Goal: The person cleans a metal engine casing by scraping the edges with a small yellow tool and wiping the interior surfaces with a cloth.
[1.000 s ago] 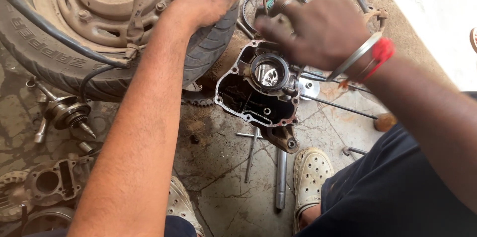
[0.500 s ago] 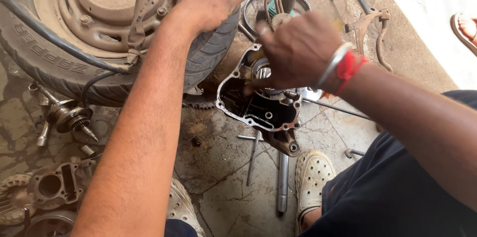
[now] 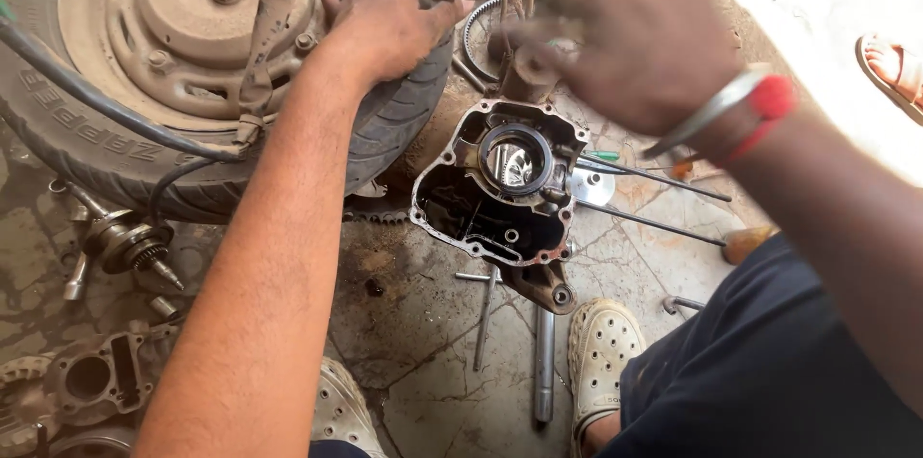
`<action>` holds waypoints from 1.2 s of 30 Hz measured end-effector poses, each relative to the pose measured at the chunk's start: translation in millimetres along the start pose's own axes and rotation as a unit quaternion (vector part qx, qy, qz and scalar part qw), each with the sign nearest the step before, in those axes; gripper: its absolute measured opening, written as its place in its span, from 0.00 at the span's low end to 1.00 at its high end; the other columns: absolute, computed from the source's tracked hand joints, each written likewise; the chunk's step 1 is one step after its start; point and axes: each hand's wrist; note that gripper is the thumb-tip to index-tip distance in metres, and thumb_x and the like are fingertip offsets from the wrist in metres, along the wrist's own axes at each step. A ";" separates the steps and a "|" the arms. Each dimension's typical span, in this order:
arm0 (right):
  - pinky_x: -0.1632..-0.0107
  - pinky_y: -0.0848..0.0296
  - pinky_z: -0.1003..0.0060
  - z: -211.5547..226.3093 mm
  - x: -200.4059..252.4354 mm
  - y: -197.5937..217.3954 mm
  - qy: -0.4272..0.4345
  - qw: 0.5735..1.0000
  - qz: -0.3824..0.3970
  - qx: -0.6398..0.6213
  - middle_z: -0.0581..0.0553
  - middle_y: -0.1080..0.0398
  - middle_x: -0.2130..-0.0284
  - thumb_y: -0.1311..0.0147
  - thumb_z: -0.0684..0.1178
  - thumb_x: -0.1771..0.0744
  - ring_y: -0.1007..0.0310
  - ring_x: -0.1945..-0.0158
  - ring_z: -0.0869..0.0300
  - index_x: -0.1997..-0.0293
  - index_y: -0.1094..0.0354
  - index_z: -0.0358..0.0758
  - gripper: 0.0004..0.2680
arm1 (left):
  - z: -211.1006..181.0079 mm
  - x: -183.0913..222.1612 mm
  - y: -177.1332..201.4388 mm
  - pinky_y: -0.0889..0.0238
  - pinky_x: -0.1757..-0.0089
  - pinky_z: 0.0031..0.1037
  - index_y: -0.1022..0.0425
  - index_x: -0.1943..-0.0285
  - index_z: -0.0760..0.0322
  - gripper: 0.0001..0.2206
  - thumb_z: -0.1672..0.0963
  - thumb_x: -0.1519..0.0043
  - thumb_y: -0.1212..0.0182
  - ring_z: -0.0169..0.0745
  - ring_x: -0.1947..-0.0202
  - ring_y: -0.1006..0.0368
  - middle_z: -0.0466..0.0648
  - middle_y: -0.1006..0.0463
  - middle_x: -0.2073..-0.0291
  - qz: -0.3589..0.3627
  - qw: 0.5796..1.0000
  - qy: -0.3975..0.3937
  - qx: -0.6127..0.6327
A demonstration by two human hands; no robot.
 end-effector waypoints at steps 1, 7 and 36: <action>0.72 0.32 0.58 -14.8 4.9 -5.7 -0.052 0.998 -0.017 -0.029 0.46 0.30 0.83 0.63 0.71 0.29 0.32 0.81 0.58 0.53 0.20 0.48 0.23 | 0.0 0.1 -1.1 0.82 0.31 0.60 0.63 0.18 0.49 0.40 0.38 0.35 0.53 0.73 0.23 0.78 0.62 0.69 0.21 -0.003 1.000 -0.001 0.001; 0.54 0.25 0.47 -71.0 46.7 -40.7 -0.086 0.987 -0.027 -0.133 0.30 0.25 0.58 0.58 0.54 0.27 0.22 0.60 0.45 0.46 0.27 0.28 0.17 | -0.1 -3.7 -3.0 0.82 0.32 0.61 0.60 0.18 0.54 0.40 0.38 0.35 0.52 0.74 0.24 0.78 0.62 0.68 0.21 -0.007 1.000 0.000 0.008; 0.78 0.36 0.52 -27.5 91.4 -50.9 -0.292 0.926 0.063 -0.230 0.40 0.31 0.89 0.40 0.60 0.33 0.34 0.85 0.52 0.51 0.20 0.55 0.10 | -43.3 -24.8 8.6 0.31 0.47 0.45 0.49 0.21 0.73 0.66 0.28 0.60 0.38 0.64 0.46 0.27 0.72 0.27 0.45 0.025 0.947 -0.247 -0.204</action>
Point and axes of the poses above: each hand's wrist, its own x-axis away from the middle knuckle, its own y-axis out of the back of the hand, z = x × y
